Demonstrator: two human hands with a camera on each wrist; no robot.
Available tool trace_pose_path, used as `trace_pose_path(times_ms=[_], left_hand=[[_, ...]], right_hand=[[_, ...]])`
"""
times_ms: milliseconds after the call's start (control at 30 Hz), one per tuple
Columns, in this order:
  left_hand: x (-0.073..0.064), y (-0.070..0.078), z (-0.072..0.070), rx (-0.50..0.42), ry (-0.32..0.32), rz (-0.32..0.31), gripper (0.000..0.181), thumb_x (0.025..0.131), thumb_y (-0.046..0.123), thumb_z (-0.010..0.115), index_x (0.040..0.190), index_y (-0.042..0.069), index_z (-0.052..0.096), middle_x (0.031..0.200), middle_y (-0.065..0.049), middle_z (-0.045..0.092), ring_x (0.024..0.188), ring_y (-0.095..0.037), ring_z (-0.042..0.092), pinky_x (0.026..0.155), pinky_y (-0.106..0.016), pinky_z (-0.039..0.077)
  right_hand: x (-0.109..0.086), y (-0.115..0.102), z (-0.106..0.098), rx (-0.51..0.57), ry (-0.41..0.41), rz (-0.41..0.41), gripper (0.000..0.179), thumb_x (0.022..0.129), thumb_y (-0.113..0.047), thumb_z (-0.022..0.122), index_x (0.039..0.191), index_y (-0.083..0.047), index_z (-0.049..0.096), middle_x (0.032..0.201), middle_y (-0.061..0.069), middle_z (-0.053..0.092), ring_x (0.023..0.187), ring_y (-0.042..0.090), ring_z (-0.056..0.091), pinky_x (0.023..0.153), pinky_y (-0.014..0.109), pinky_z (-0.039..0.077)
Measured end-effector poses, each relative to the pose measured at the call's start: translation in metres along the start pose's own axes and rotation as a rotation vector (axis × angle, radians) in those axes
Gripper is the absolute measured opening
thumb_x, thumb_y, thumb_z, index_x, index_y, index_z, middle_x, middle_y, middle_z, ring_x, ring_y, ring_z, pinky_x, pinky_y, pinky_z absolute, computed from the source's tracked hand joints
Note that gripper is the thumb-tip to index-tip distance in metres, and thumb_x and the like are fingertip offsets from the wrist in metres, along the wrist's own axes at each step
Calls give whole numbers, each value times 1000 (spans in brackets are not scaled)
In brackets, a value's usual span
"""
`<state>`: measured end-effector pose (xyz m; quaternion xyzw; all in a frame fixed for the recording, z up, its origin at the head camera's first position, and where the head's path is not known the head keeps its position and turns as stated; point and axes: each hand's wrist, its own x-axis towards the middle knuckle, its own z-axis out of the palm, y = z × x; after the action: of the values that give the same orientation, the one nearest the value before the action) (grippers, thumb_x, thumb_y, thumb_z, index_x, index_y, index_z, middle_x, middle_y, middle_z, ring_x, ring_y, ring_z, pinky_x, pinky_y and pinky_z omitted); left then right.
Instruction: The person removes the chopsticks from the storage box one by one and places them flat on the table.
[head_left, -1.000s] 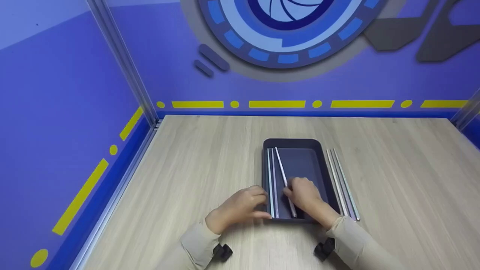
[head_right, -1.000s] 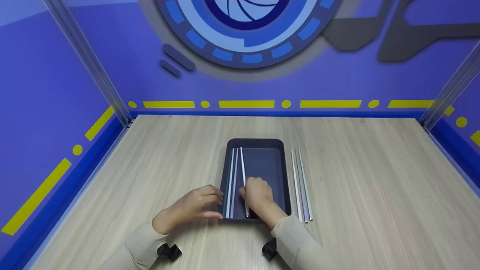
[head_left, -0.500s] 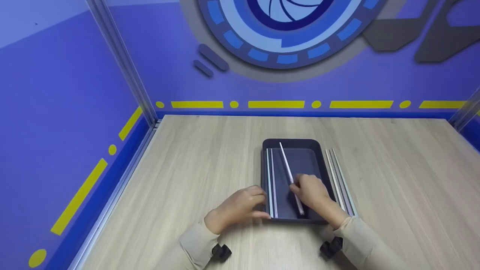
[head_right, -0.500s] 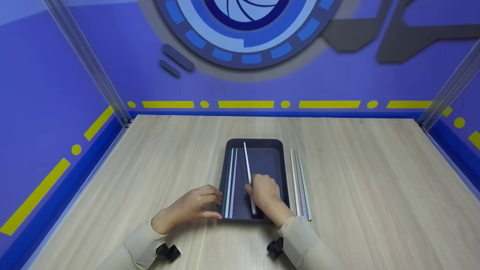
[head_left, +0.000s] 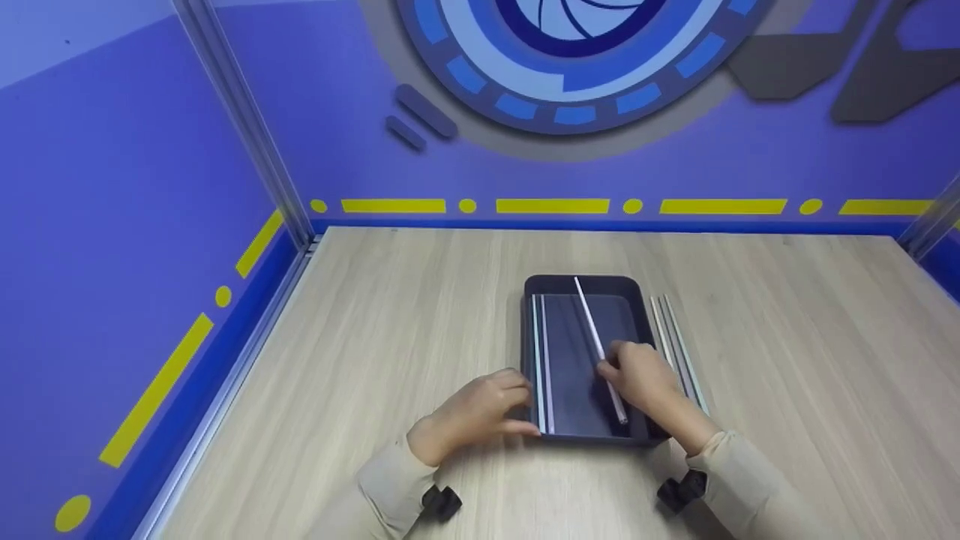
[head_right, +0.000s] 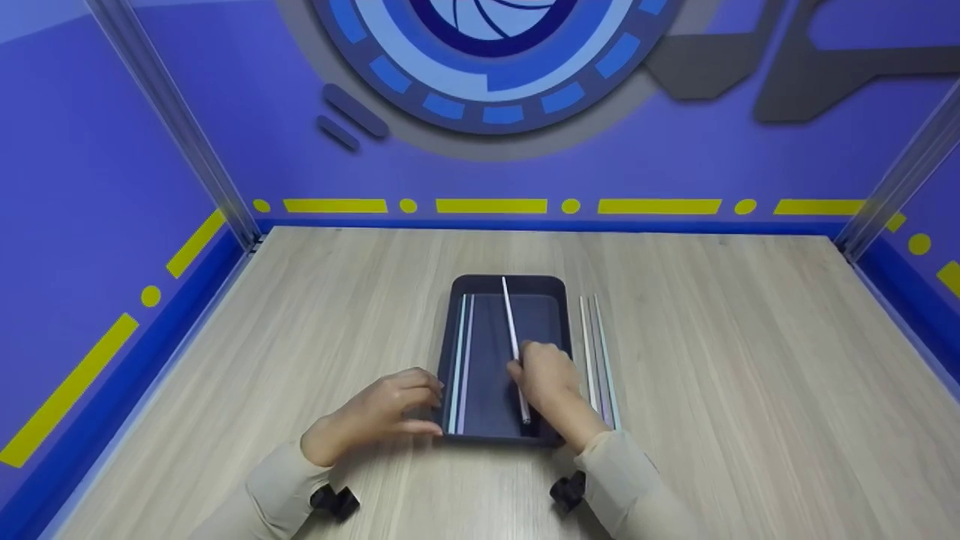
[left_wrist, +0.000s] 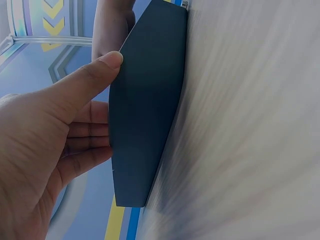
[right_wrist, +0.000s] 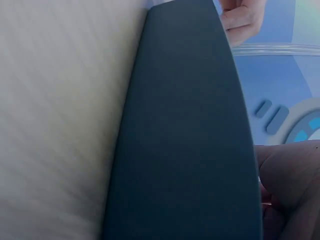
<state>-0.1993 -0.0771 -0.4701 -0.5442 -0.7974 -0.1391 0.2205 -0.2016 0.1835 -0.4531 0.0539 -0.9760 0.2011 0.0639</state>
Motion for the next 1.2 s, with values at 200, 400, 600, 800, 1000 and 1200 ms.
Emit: trace_pose_path(times_ms=[200, 400, 600, 800, 1000, 1200], left_hand=[[-1, -1, 0, -3, -8, -7, 38, 77, 48, 71, 77, 11, 63, 91, 1, 65, 84, -10, 61, 79, -12, 53], [0, -1, 1, 5, 8, 13, 38, 77, 47, 71, 76, 10, 62, 87, 1, 64, 82, -10, 61, 78, -12, 52], [0, -1, 1, 11, 13, 23, 38, 76, 47, 73, 77, 10, 63, 87, 1, 64, 83, -10, 61, 79, -13, 53], [0, -1, 1, 16, 5, 21, 38, 75, 47, 73, 78, 11, 64, 87, 1, 64, 83, -10, 61, 79, -13, 53], [1, -1, 2, 0, 8, 22, 37, 76, 46, 73, 78, 10, 64, 87, 1, 64, 83, -10, 60, 80, -13, 52], [0, -1, 1, 5, -1, 7, 38, 76, 47, 73, 79, 10, 65, 88, 1, 64, 83, -10, 61, 79, -13, 53]], right_hand=[[-1, 6, -6, 6, 25, -6, 17, 80, -16, 63, 67, -10, 54, 60, 6, 57, 54, 20, 47, 47, 35, 38], [-2, 10, -11, 2, 17, -10, 22, 80, -15, 60, 63, -12, 46, 57, 0, 46, 54, 18, 42, 47, 30, 32], [-3, 18, -16, 5, 30, -8, 20, 81, -15, 60, 65, -11, 48, 58, 2, 48, 54, 18, 43, 47, 31, 33], [-4, 25, -23, 14, 10, 12, 17, 83, -17, 59, 68, -10, 53, 60, 4, 53, 56, 18, 45, 46, 31, 33], [-5, 32, -29, 12, -2, 30, 17, 83, -17, 59, 70, -10, 53, 62, 4, 54, 56, 19, 46, 47, 31, 34], [-7, 37, -34, 4, -7, 32, 16, 85, -19, 59, 72, -9, 55, 64, 5, 56, 57, 20, 48, 48, 33, 36]])
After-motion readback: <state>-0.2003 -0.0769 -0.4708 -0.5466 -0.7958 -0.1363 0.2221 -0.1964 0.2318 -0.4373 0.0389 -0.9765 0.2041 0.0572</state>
